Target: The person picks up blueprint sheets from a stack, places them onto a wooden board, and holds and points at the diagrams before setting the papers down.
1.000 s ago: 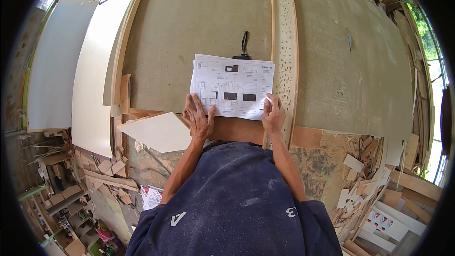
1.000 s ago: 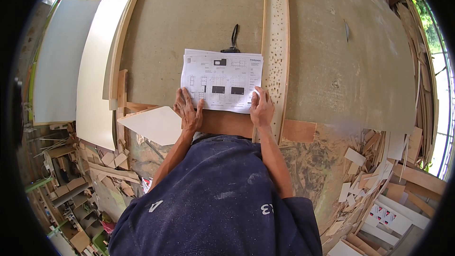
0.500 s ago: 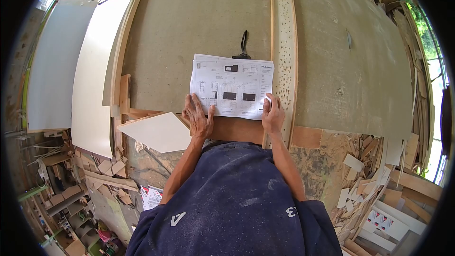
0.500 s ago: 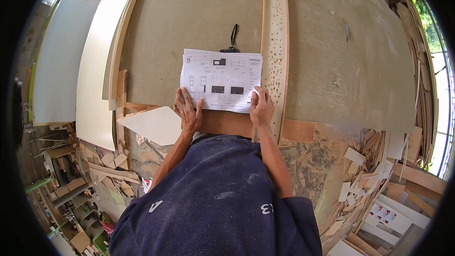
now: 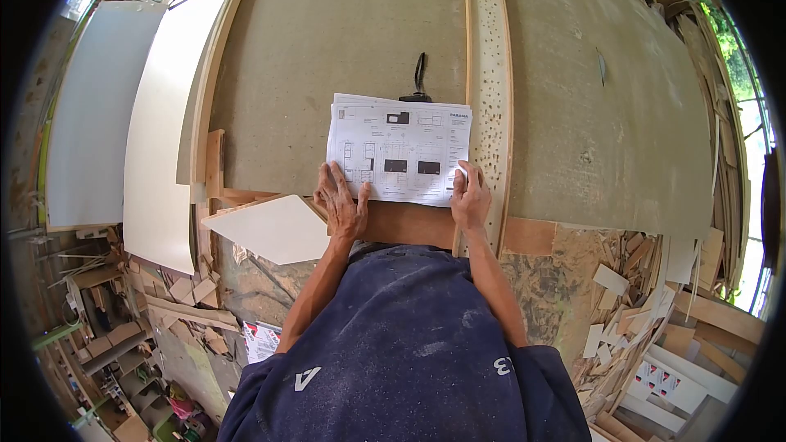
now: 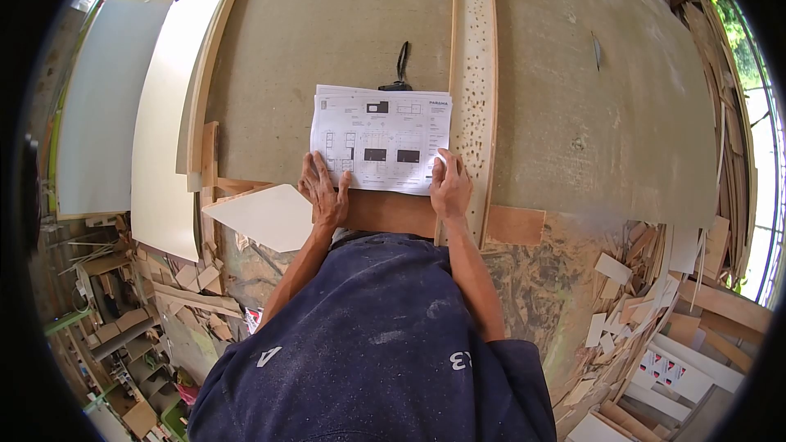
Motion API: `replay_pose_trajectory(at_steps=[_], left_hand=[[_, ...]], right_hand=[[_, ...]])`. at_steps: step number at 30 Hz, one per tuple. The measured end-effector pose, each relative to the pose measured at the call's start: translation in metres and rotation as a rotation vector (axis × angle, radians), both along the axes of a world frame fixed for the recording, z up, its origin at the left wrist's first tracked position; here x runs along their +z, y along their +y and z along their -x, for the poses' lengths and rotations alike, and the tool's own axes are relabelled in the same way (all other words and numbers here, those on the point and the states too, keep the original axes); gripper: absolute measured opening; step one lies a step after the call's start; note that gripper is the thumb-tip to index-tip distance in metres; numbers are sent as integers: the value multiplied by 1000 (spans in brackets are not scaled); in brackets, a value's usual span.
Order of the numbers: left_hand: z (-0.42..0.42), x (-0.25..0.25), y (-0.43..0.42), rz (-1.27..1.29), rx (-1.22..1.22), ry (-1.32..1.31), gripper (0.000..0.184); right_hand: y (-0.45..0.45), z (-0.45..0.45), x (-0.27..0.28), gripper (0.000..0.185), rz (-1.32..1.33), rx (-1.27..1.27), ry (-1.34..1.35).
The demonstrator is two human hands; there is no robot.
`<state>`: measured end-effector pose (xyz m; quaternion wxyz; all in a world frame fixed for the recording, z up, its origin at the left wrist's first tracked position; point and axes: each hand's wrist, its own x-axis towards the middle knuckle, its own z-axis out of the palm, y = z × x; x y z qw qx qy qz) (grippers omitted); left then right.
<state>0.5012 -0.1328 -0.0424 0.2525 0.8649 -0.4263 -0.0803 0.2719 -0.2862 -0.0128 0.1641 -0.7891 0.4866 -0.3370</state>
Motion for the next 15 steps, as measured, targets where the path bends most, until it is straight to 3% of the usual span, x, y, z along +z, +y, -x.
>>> replay_pose_trajectory(at_steps=[15], left_hand=[[0,-2,0,2,-3,-3,91]], right_hand=[[0,0,-2,19,-3,-11,-7]])
